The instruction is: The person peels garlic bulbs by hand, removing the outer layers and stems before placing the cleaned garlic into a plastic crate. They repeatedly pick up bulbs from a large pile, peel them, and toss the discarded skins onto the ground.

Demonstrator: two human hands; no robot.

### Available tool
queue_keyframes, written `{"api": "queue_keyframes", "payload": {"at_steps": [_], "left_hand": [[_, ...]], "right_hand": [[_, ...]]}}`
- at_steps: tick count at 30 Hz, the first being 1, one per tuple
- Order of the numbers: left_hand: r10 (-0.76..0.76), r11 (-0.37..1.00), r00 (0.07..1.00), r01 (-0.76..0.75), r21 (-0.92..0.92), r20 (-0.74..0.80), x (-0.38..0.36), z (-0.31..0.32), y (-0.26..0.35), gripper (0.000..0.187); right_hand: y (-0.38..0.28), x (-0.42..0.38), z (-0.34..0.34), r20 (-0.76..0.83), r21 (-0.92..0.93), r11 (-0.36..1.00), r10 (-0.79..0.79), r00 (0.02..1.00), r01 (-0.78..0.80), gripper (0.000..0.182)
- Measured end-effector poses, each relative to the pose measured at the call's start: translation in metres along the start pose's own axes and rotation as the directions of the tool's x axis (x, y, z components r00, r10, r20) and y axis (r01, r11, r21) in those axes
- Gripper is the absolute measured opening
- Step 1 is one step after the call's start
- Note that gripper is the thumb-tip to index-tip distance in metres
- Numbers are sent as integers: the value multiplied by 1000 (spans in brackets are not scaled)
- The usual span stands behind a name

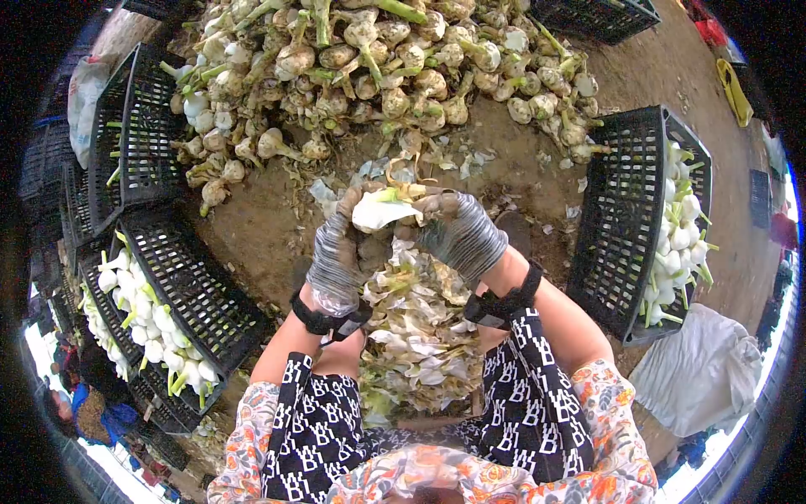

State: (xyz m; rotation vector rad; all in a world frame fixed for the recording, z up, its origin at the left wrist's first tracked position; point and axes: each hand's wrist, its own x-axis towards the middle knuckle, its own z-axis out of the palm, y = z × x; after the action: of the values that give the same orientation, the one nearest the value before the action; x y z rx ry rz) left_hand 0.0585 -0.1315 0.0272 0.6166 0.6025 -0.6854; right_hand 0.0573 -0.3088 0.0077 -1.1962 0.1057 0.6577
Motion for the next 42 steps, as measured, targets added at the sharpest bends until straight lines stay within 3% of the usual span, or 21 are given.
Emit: {"api": "queue_keyframes", "payload": {"at_steps": [4,5,7,9,10,11,14,15,16,18,20,22,23,26,27,29,31,35,39,41,42], "left_hand": [[48,998,996,-51,36,69,5,-10,-1,39],[75,968,996,-85,237,53,9,-15,0,40],[194,820,978,-202,536,72,16,-26,-1,42],[418,627,892,-420,656,171,22,-30,-8,45],[375,682,915,-381,625,148,16,-23,-3,49],[331,732,935,-338,591,125,10,-17,3,53],[124,956,956,-187,227,267,4,-17,9,52],[78,969,936,-153,193,344,-1,-17,14,54],[72,986,920,-123,109,384,-3,-15,13,54],[71,997,884,-52,-55,463,-5,-13,11,54],[59,989,891,10,-150,450,-9,-6,13,52],[52,968,907,57,-243,417,-1,-12,8,51],[64,943,833,130,-306,550,3,-16,9,51],[145,984,972,-122,-129,184,5,-11,4,54],[165,986,946,-167,-17,278,18,-34,-2,48],[293,894,949,-314,318,115,15,-24,-3,45],[536,667,829,-530,524,157,19,-17,-10,36],[523,740,841,-527,418,136,18,-16,-14,35],[505,803,861,-494,333,59,18,-13,-9,29],[500,818,863,-496,290,66,19,-14,-8,25],[498,825,864,-497,268,70,18,-15,-6,23]], "right_hand": [[-8,2,-3,-6,2,996,-92,996,92,29],[-7,6,-9,125,-434,839,-306,944,330,26],[-10,4,-8,307,-708,462,-480,822,535,26],[-12,-3,8,-42,-412,883,-264,964,224,28],[-13,-7,13,-167,-181,982,-84,982,54,29],[-16,-9,16,-155,-345,931,-183,971,120,32],[-23,-13,9,-192,-56,998,12,981,-23,32],[-14,-10,-5,-137,-305,947,-152,979,104,33],[-18,-11,0,-145,41,997,-56,988,62,33],[-27,-14,13,-61,676,736,114,992,-43,33],[-14,-10,8,-12,265,958,-114,993,113,34],[-12,-12,7,93,733,676,19,995,-81,34],[-16,-11,7,138,796,590,35,990,-132,33],[-24,-11,7,-23,429,903,15,1000,-4,29],[-23,-10,4,-51,315,949,36,998,-18,27],[-26,-13,13,-124,61,998,3,992,4,24],[-17,-14,16,-168,-289,951,-161,973,108,20],[-17,-14,18,38,-649,631,-530,847,424,21],[-18,-16,22,151,-735,456,-612,776,502,23],[-30,-19,22,-84,-244,950,-221,972,195,24],[-28,-18,14,-39,-27,994,-103,994,102,27]]}}
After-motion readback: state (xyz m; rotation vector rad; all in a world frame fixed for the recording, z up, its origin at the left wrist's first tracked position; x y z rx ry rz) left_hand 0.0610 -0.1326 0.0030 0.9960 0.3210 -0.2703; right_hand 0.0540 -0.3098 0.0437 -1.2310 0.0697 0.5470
